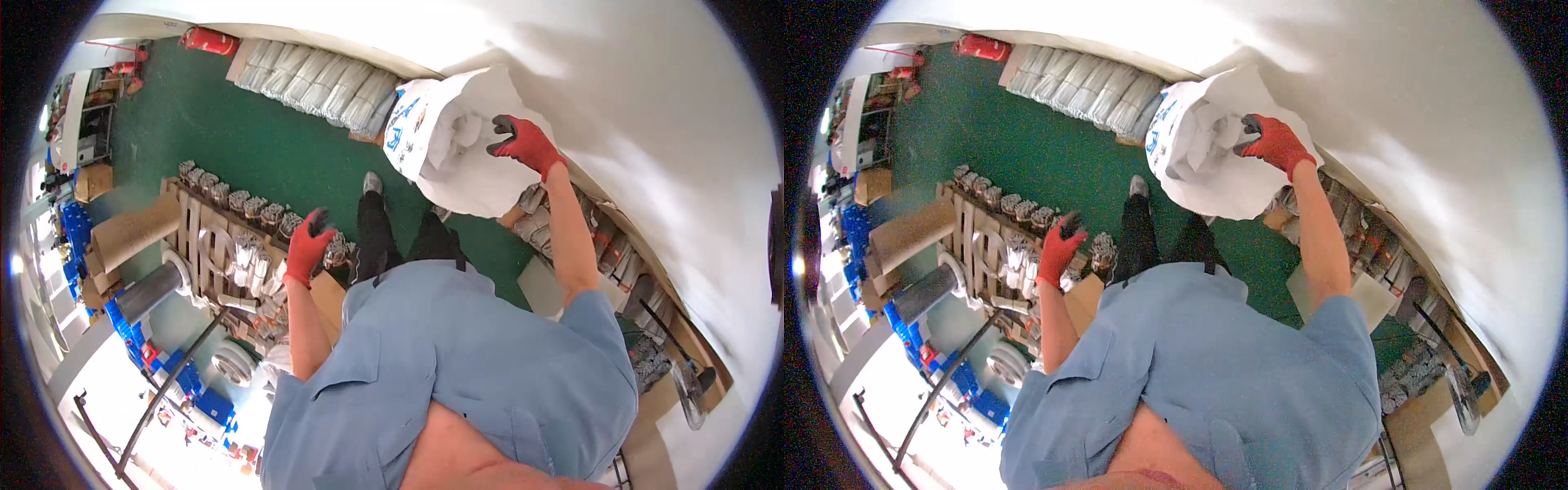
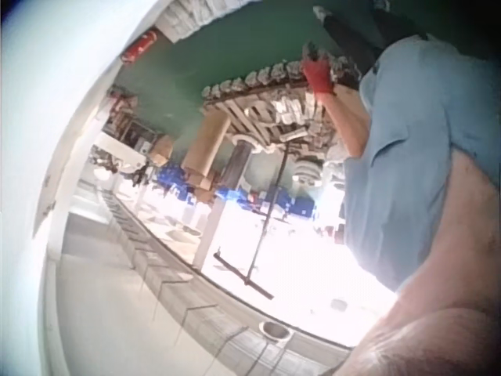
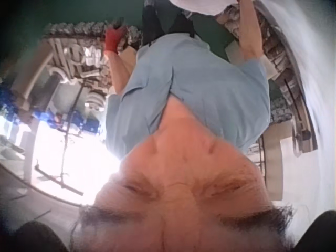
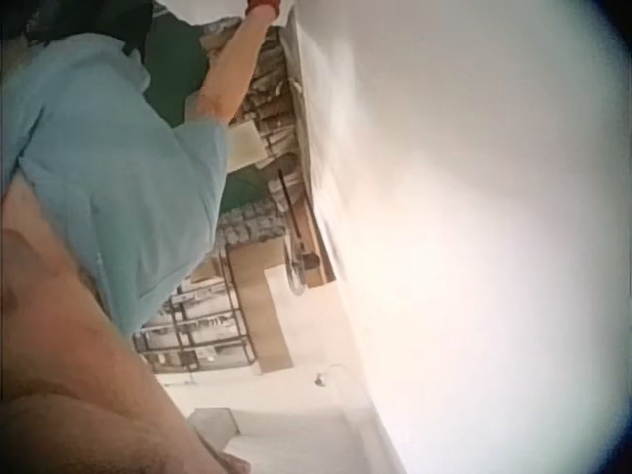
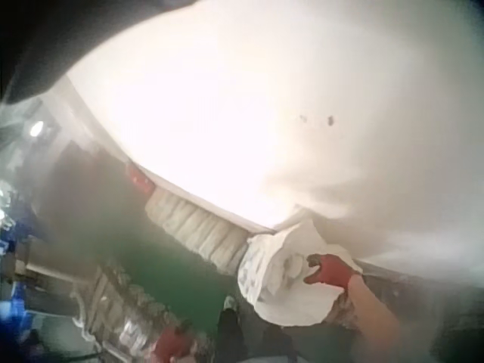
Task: The person cleans a large metal pipe by wiping its surface with white paper scraps. They then gather the used scraps and place them into a large white sack. Finally, they wrap a paper label around a coil of wire and secure it with a string.
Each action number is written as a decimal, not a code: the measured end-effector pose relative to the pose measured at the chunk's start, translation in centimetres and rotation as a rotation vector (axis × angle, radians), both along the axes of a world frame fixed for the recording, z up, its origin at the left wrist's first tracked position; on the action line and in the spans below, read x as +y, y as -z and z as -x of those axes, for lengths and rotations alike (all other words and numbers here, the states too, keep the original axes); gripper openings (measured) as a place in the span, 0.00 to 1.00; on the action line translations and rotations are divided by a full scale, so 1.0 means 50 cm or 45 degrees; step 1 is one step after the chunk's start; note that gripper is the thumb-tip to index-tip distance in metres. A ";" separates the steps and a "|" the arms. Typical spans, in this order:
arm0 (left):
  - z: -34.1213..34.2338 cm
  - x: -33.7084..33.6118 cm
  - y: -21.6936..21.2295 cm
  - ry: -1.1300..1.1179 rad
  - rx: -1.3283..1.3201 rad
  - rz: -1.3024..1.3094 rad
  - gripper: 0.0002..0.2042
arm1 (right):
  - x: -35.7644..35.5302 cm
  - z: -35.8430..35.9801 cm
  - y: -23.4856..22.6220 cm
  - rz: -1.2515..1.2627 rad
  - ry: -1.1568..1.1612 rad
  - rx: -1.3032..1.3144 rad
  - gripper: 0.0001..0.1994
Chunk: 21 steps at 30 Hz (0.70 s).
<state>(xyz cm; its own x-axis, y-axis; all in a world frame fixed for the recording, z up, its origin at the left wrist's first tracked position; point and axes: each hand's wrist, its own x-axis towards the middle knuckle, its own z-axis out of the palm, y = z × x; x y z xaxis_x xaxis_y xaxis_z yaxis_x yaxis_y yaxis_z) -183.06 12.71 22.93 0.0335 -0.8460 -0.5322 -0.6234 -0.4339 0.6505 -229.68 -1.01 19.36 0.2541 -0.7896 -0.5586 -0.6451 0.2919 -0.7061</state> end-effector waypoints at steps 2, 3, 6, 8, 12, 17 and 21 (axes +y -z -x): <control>0.027 -0.039 -0.035 0.043 -0.032 -0.022 0.24 | 0.018 -0.016 0.012 -0.312 0.281 -0.977 0.34; 0.025 -0.044 -0.032 0.035 0.014 -0.038 0.24 | 0.030 -0.033 0.027 -0.459 0.425 -1.467 0.33; 0.025 -0.059 -0.014 0.045 0.139 -0.041 0.24 | 0.050 -0.050 0.162 -0.198 0.145 0.444 0.31; 0.006 -0.039 -0.016 0.006 0.162 0.024 0.24 | 0.031 0.006 0.140 -0.531 0.807 -0.208 0.34; -0.095 0.025 0.060 -0.089 0.006 -0.036 0.24 | -0.001 0.044 0.038 -0.622 0.830 -0.789 0.37; -0.158 0.035 0.126 -0.260 0.268 -0.041 0.25 | -0.005 0.008 -0.017 -0.566 0.887 -1.027 0.37; -0.206 -0.048 0.199 -0.090 0.026 0.164 0.30 | 0.004 -0.011 -0.006 0.175 1.252 -0.825 0.24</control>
<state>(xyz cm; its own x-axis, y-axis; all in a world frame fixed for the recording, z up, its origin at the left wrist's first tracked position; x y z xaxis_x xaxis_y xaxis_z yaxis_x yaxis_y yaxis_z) -172.77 10.30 12.97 0.0859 -0.9032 -0.4204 -0.5800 -0.3884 0.7160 -229.13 -0.83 19.66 -0.2908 -0.8473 -0.4445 0.3036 0.3588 -0.8827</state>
